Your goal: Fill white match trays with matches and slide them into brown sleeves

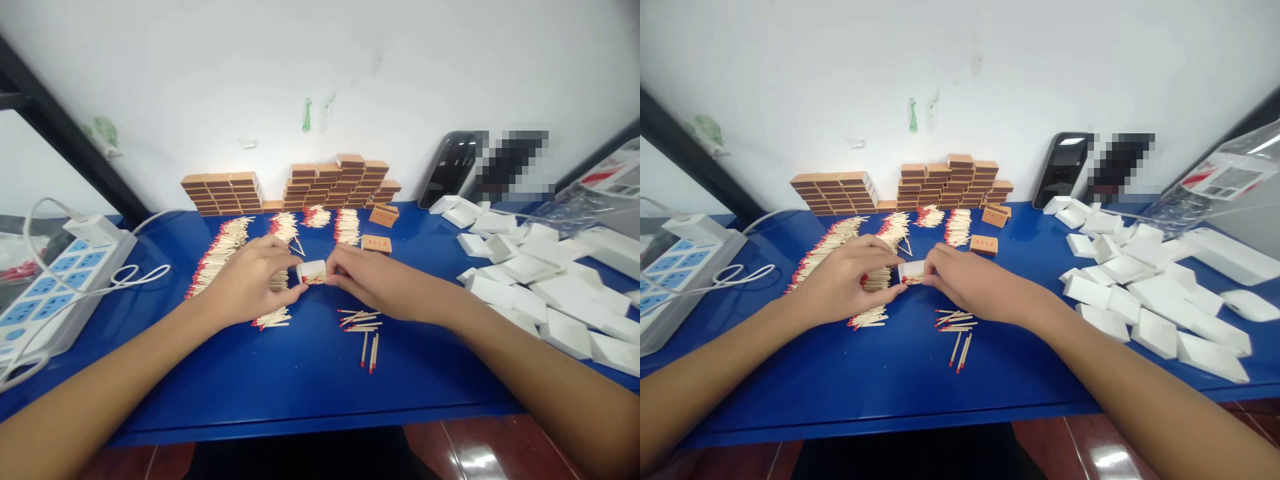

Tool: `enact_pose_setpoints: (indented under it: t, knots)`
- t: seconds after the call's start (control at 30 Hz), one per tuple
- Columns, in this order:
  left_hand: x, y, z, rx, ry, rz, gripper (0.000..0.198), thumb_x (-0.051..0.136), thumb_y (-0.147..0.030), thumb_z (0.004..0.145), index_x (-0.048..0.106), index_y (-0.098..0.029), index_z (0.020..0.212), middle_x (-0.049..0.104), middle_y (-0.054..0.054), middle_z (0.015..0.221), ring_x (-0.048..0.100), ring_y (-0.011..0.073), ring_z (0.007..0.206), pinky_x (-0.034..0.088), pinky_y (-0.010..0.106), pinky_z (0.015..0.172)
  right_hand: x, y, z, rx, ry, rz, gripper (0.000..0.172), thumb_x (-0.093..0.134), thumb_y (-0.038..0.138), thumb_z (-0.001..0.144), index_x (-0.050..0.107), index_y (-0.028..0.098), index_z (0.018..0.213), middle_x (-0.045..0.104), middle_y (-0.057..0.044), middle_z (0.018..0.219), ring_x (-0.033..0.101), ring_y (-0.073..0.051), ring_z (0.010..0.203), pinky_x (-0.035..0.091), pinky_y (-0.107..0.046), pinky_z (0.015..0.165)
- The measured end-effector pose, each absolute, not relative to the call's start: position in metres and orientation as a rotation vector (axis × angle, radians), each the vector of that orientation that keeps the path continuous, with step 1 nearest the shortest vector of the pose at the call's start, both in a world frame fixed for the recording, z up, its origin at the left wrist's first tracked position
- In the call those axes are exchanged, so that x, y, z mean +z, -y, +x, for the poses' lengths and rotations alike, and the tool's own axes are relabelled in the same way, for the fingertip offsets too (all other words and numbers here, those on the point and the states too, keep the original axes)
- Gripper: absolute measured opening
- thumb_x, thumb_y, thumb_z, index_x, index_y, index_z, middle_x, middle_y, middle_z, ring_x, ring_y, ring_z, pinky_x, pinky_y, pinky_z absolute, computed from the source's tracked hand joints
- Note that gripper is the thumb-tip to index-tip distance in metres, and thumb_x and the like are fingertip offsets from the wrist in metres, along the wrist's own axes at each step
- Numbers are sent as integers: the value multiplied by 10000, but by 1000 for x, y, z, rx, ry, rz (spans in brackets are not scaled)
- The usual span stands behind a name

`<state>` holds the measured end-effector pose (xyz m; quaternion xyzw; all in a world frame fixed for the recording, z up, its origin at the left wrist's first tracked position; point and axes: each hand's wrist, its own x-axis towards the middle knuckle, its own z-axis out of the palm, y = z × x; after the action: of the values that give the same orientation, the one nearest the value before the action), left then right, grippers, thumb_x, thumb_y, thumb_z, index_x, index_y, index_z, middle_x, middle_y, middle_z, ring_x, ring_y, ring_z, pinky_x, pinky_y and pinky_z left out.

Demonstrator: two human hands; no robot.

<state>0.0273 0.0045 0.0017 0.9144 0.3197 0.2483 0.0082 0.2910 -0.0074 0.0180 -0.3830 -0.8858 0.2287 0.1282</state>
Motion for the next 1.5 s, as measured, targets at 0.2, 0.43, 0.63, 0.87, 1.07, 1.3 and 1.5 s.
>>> enact_pose_setpoints:
  t: [0.2, 0.43, 0.63, 0.87, 1.07, 1.3, 1.5]
  knots:
    - [2, 2, 33, 785, -943, 2830, 257, 743, -349, 911, 778, -168, 1089, 748, 114, 1006, 697, 263, 995, 594, 412, 885, 6, 2, 279, 417, 2519, -1147, 172, 442, 310, 1087, 543, 201, 1002, 634, -78, 1026, 596, -198, 830, 413, -323, 719]
    - [2, 4, 35, 795, -925, 2791, 226, 753, -334, 899, 776, -188, 1070, 742, 100, 1005, 694, 252, 977, 597, 408, 884, -7, -4, 275, 305, 2549, -1079, 154, 501, 291, 1081, 603, 186, 1032, 612, -68, 1021, 586, -196, 857, 421, -321, 751]
    - [2, 2, 34, 773, -925, 2791, 212, 748, -329, 904, 778, -182, 1054, 741, 101, 1004, 691, 250, 974, 588, 404, 882, -9, -6, 278, 361, 2503, -1008, 125, 565, 299, 1052, 638, 198, 1059, 595, -58, 1063, 575, -169, 830, 419, -304, 746]
    - [4, 3, 33, 740, -976, 2789, 239, 739, -339, 909, 785, -190, 1090, 754, 92, 955, 692, 255, 965, 592, 409, 875, 25, -21, 312, 329, 2490, -1121, 201, 630, 371, 987, 661, 202, 883, 632, -36, 850, 554, -179, 777, 379, -313, 695]
    - [4, 3, 34, 763, -960, 2822, 252, 739, -346, 911, 785, -173, 1088, 749, 108, 980, 689, 256, 973, 593, 410, 876, 27, -30, 334, 509, 2663, -1328, 301, 675, 518, 912, 678, 218, 886, 671, -55, 913, 566, -193, 769, 380, -327, 658]
    - [2, 2, 32, 759, -974, 2849, 256, 738, -361, 911, 779, -178, 1085, 757, 109, 994, 692, 267, 1005, 593, 419, 896, 19, -20, 323, 664, 2686, -1295, 326, 573, 519, 981, 630, 220, 865, 671, -53, 903, 547, -177, 728, 391, -323, 638]
    - [3, 3, 33, 756, -980, 2838, 274, 739, -352, 908, 784, -161, 1099, 747, 118, 992, 692, 266, 992, 594, 422, 881, 25, -16, 320, 833, 2585, -1265, 200, 623, 404, 951, 674, 219, 1006, 706, -35, 895, 597, -173, 741, 434, -306, 644]
